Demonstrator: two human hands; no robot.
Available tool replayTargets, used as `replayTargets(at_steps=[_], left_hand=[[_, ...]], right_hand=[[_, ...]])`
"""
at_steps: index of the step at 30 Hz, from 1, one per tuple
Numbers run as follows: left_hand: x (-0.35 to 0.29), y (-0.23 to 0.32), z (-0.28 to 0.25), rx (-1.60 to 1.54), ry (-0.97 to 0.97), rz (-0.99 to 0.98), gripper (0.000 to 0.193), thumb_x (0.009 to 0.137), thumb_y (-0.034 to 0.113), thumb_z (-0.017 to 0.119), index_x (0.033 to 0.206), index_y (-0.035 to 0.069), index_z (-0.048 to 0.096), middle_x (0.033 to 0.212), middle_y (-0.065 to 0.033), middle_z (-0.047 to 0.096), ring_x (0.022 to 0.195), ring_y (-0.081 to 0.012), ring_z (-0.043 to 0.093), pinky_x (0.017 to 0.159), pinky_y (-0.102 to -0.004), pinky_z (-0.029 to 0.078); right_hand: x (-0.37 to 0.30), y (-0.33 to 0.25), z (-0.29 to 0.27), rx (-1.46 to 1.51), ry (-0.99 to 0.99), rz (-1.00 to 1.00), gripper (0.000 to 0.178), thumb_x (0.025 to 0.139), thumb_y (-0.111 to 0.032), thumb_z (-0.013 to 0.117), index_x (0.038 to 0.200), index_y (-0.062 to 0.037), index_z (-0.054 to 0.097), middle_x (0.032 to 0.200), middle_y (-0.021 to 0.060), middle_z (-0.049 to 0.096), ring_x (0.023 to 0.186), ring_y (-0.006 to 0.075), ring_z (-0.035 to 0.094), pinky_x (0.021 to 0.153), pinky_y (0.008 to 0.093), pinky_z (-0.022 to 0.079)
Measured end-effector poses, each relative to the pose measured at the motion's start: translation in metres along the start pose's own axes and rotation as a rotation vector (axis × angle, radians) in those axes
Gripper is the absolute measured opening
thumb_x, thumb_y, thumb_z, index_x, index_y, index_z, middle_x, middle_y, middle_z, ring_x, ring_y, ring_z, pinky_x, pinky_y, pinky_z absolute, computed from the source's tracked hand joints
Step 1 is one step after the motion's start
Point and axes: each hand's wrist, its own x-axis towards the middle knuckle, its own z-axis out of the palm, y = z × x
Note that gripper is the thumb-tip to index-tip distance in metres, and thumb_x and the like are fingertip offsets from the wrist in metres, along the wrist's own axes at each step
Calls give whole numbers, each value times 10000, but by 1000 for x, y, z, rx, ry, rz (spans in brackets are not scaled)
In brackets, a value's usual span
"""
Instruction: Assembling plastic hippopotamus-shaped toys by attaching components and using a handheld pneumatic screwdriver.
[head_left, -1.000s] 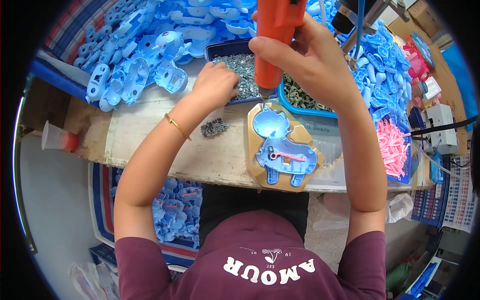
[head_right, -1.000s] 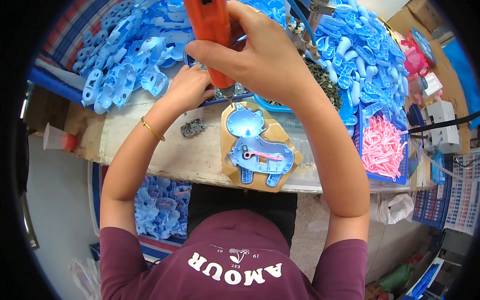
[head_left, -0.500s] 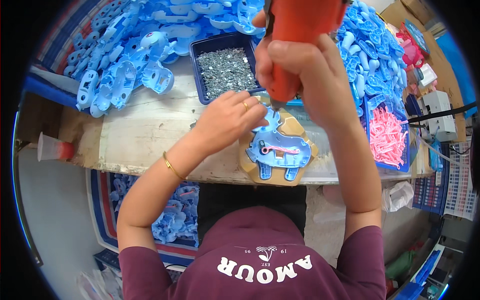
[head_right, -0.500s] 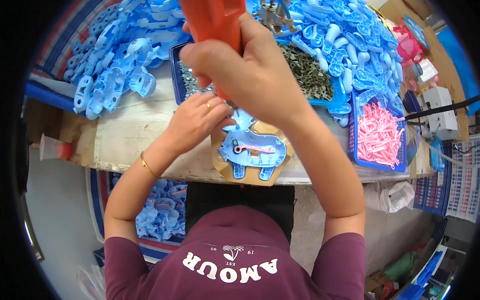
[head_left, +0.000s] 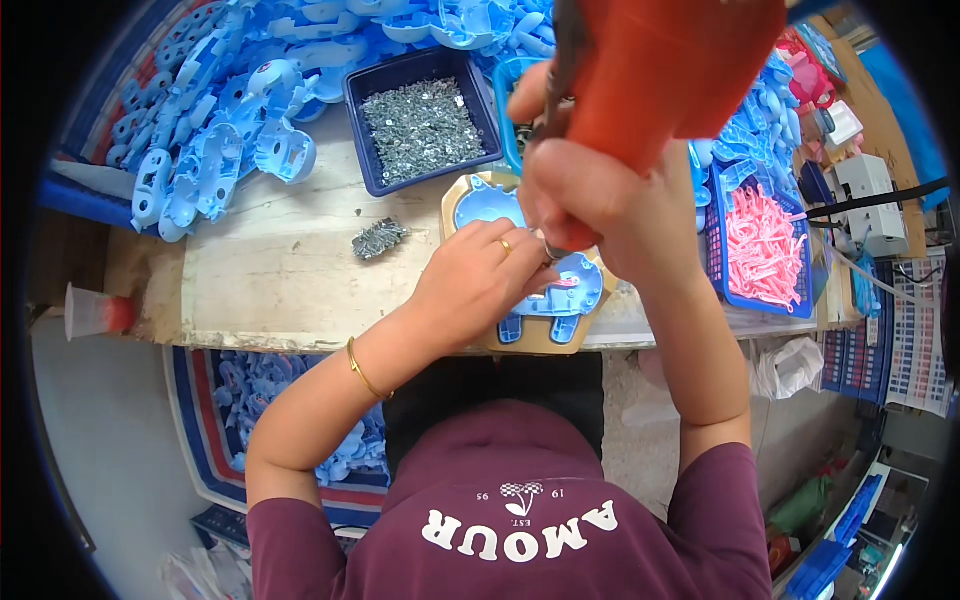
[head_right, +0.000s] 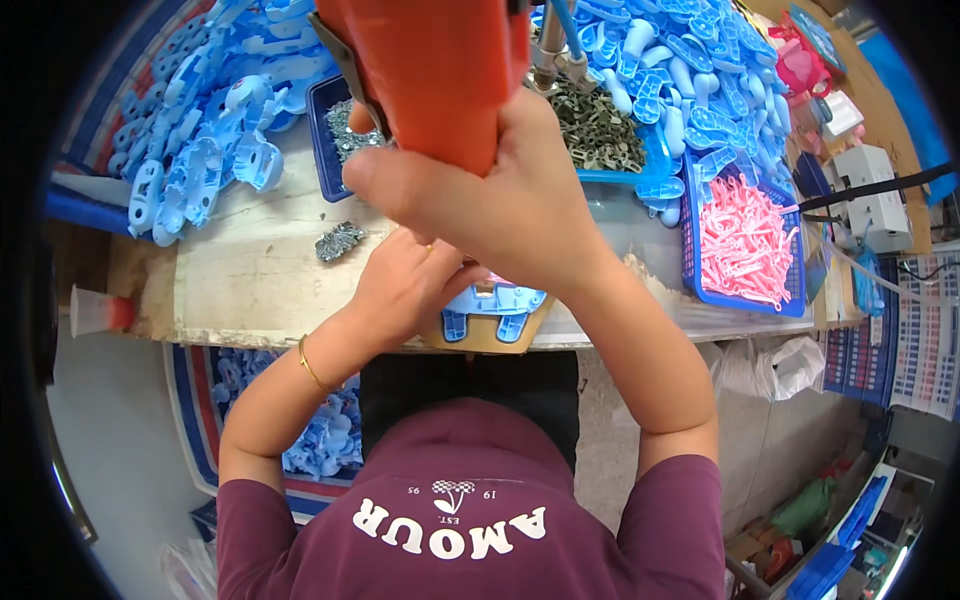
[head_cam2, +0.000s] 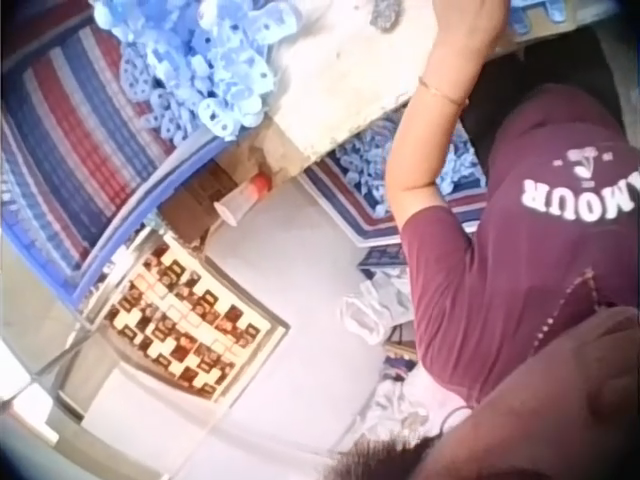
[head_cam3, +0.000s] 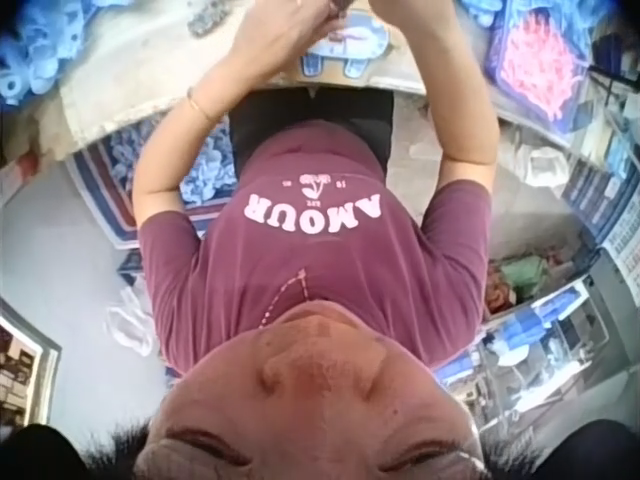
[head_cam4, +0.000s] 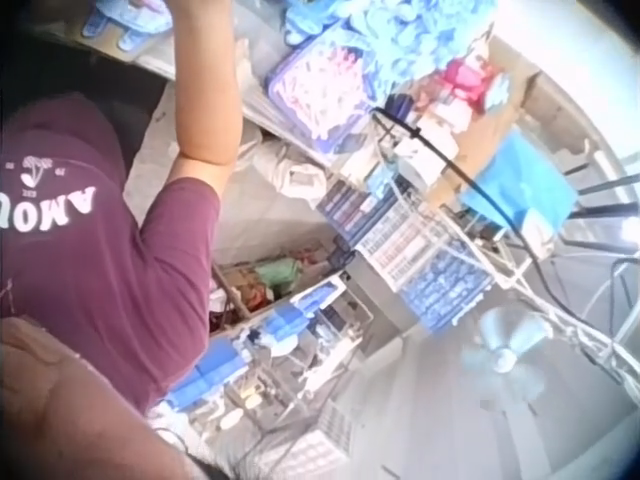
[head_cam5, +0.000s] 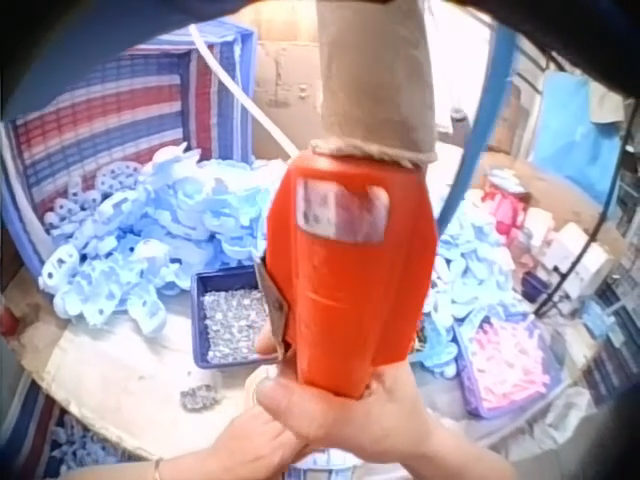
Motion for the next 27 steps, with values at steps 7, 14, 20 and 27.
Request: replayTargets(at_steps=[7, 14, 20, 27], left_hand=[[-8, 11, 9, 84, -84, 85, 340, 775, 330, 772, 988, 92, 655, 988, -33, 625, 984, -227, 608, 878, -369, 498], [-10, 10, 14, 106, -139, 74, 282, 794, 309, 755, 952, 97, 658, 989, -34, 620, 964, -229, 597, 881, -375, 483], [-11, 11, 16, 74, -162, 30, 250, 812, 296, 745, 934, 95, 662, 956, -31, 639, 918, -224, 599, 830, -363, 479], [-11, 11, 15, 73, -171, 23, 234, 834, 293, 735, 930, 90, 668, 950, -35, 645, 907, -222, 603, 822, -359, 479]], right_hand=[[-34, 27, -28, -69, 170, 62, 287, 820, -52, 646, 1076, 26, 543, 612, 50, 558, 468, 112, 510, 464, 256, 414], [-39, 41, -36, -34, 181, 110, 282, 864, -110, 658, 1083, 19, 535, 619, 56, 552, 473, 128, 505, 502, 289, 450], [-40, 40, -36, -32, 202, 86, 278, 865, -116, 660, 1078, 12, 534, 621, 57, 549, 476, 126, 505, 505, 289, 454], [-41, 41, -34, -17, 203, 98, 251, 853, -78, 652, 1057, 7, 532, 623, 53, 547, 487, 119, 510, 495, 274, 447]])
